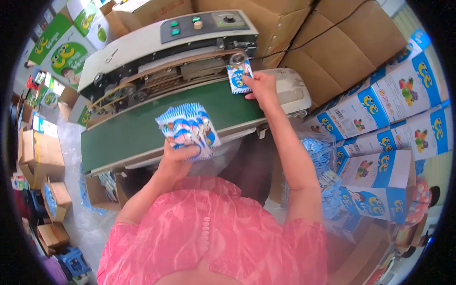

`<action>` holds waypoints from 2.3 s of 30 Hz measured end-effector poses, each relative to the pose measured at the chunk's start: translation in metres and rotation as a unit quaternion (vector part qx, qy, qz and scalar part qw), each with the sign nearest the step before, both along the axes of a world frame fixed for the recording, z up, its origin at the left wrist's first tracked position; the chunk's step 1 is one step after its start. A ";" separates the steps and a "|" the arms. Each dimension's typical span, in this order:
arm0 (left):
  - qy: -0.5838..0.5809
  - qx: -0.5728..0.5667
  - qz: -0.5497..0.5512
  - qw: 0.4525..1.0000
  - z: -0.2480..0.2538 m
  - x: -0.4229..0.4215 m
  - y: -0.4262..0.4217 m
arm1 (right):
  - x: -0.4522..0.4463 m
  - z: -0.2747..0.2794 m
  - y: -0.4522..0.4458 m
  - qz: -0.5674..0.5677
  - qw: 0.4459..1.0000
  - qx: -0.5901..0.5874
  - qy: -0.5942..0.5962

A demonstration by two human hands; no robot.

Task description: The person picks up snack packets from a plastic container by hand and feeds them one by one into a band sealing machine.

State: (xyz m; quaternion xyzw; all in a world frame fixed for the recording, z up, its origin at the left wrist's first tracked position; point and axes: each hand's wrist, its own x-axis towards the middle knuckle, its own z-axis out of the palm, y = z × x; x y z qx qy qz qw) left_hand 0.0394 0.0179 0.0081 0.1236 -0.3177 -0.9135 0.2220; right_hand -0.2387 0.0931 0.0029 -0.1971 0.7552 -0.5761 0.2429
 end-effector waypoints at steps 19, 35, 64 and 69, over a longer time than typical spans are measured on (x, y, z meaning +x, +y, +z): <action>0.024 0.015 0.017 0.999 -0.002 -0.027 -0.006 | 0.118 0.025 0.038 0.084 0.969 -0.232 0.032; 0.013 0.014 -0.001 1.000 0.000 -0.018 -0.006 | 0.000 0.005 0.021 -0.013 0.996 -0.052 -0.073; -0.035 -0.014 -0.017 0.999 -0.002 -0.031 -0.009 | 0.030 0.024 0.048 0.011 0.997 -0.072 -0.011; -0.022 -0.016 0.018 0.999 -0.001 -0.031 -0.010 | -0.009 0.006 0.021 -0.030 0.999 -0.009 -0.005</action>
